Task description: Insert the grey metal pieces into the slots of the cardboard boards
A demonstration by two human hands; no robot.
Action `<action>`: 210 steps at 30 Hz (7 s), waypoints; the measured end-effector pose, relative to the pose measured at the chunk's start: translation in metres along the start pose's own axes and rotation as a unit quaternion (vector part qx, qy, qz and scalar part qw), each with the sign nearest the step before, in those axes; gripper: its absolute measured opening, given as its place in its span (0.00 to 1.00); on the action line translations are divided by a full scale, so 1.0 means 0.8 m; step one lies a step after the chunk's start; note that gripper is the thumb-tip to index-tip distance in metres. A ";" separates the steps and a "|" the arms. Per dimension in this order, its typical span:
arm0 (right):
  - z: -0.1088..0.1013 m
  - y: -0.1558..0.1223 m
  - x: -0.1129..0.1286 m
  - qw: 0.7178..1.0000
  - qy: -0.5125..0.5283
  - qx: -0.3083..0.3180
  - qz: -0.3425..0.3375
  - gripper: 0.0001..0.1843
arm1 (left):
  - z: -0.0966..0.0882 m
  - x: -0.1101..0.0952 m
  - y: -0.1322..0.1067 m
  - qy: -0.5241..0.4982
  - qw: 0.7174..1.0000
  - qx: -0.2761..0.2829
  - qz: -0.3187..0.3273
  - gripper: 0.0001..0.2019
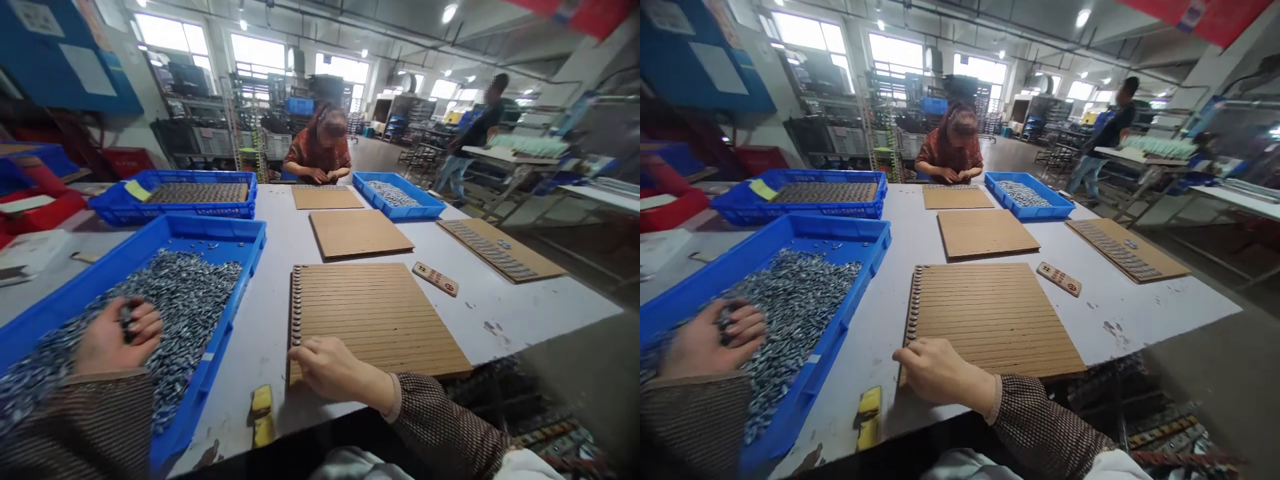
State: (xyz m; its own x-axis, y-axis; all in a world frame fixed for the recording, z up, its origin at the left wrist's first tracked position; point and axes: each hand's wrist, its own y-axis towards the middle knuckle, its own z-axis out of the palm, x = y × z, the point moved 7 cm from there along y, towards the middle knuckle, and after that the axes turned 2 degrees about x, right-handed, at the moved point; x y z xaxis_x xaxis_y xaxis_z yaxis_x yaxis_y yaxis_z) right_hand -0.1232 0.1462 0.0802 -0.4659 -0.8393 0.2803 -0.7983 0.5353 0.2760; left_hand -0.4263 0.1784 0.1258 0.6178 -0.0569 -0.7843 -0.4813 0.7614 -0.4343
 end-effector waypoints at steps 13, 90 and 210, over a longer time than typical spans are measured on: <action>0.004 -0.017 0.013 0.958 0.270 -0.063 0.079 0.12 | 0.022 0.291 -0.166 0.110 0.952 0.143 -0.249 0.30; 0.055 -0.083 -0.005 0.834 0.482 0.048 0.264 0.08 | -0.008 0.341 -0.196 0.074 0.959 0.154 -0.228 0.16; 0.005 0.010 -0.216 0.773 0.499 -0.162 0.356 0.15 | 0.147 0.240 0.039 -0.156 0.959 0.123 -0.201 0.04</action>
State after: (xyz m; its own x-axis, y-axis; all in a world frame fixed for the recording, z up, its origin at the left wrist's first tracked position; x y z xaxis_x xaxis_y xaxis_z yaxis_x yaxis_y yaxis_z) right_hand -0.0506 0.2949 0.0302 -0.0872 0.0843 0.9926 -0.2619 0.9594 -0.1044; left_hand -0.2494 0.2670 0.0138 0.8969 -0.2121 -0.3880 -0.0265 0.8501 -0.5260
